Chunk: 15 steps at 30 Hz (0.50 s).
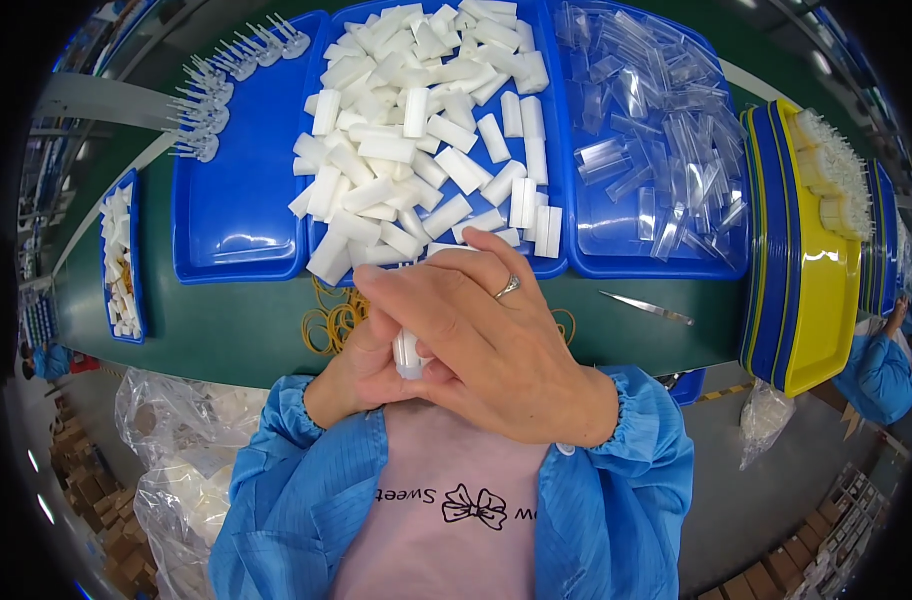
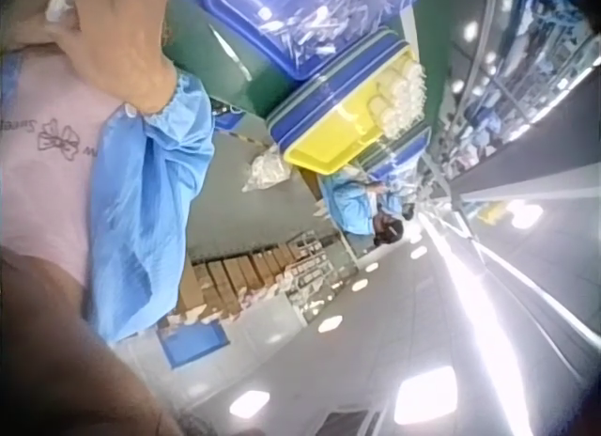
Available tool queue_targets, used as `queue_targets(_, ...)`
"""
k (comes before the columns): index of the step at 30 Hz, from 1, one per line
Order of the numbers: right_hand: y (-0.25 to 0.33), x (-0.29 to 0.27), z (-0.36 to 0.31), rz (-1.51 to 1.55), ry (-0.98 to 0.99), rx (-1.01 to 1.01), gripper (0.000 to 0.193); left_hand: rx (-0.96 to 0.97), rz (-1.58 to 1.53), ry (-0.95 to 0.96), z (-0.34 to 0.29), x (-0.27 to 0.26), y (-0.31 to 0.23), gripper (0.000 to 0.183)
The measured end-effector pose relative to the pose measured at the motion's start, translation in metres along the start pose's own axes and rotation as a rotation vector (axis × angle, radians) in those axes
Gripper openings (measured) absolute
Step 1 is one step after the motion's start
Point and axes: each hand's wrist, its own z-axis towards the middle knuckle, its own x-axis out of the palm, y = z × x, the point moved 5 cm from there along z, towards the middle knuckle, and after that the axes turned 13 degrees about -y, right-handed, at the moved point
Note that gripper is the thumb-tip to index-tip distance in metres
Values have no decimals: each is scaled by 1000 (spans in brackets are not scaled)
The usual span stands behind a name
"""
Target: The person fits clear plastic sleeves over white components by hand, bundles the parts together, secures them with a rubber band, and aligns the components using tweezers.
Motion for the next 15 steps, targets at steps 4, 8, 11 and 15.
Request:
queue_targets(4,0,2,-3,33,-68,-50,78,4,239,-251,-3,12,-5,53)
queue_targets(8,3,5,-3,-16,-24,-58,79,37,229,-461,-6,4,-9,47)
queue_targets(11,5,-6,6,107,5,-16,75,64,304,-333,-6,5,-13,52)
queue_targets(15,-14,-40,5,215,-308,135,57,248,258,-106,-7,36,-37,61)
